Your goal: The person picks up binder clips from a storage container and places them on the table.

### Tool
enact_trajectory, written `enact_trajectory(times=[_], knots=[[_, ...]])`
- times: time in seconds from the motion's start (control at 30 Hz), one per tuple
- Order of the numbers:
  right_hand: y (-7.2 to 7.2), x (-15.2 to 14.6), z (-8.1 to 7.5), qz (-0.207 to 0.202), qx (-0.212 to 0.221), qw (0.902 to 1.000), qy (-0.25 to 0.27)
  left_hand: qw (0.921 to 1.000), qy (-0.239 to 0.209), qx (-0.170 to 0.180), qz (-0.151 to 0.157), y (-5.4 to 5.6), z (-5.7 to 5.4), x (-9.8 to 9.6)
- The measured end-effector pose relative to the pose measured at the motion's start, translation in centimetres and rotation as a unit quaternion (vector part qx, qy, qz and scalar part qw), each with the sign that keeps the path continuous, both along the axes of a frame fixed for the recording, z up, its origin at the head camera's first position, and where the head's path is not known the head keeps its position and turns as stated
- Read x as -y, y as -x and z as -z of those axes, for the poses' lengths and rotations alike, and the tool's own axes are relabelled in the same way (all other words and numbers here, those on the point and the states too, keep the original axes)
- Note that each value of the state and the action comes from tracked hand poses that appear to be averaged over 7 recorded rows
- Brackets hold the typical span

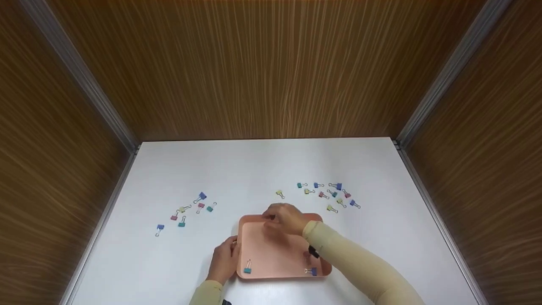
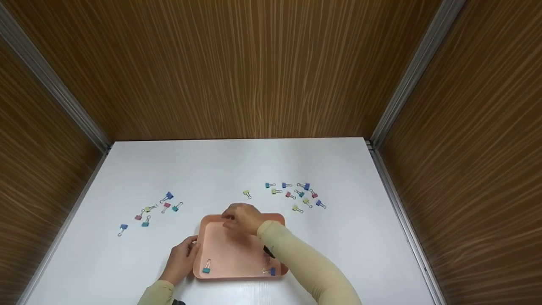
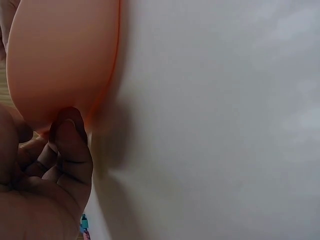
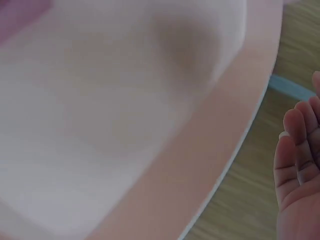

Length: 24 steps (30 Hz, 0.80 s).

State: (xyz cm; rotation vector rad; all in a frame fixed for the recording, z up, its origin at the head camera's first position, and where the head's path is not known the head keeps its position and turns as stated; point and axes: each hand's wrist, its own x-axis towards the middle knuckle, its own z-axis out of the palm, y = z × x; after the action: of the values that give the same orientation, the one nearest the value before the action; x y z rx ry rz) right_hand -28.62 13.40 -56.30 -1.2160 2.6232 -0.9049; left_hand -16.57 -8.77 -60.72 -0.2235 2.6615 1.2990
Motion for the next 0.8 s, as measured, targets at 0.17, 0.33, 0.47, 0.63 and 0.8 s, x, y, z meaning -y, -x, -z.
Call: enact_trajectory(times=[0.17, 0.33, 0.47, 0.63, 0.8], knots=[[-1.2, 1.5, 0.8, -0.067, 0.0, 0.9977, -0.012, 1.0, 0.003, 0.003, 0.0, 0.1, 0.0, 0.0], [-2.6, 2.9, 1.6, -0.139, -0.001, 0.9896, -0.038, 1.0, 0.008, -0.002, 0.0, 0.0, 0.1, 0.0], [-3.6, 4.0, 1.9, -0.196, -0.013, 0.9776, -0.075, 0.9999, 0.007, -0.009, 0.0, -0.1, 0.0, 0.0], [-4.9, 5.2, 2.4, -0.255, -0.014, 0.9593, -0.12, 0.9997, 0.012, -0.022, 0.005, 0.0, 0.0, 0.1], [-5.9, 5.9, 2.5, -0.291, -0.049, 0.9438, -0.149, 0.9982, 0.019, -0.056, 0.012, -0.2, 0.1, 0.2]])
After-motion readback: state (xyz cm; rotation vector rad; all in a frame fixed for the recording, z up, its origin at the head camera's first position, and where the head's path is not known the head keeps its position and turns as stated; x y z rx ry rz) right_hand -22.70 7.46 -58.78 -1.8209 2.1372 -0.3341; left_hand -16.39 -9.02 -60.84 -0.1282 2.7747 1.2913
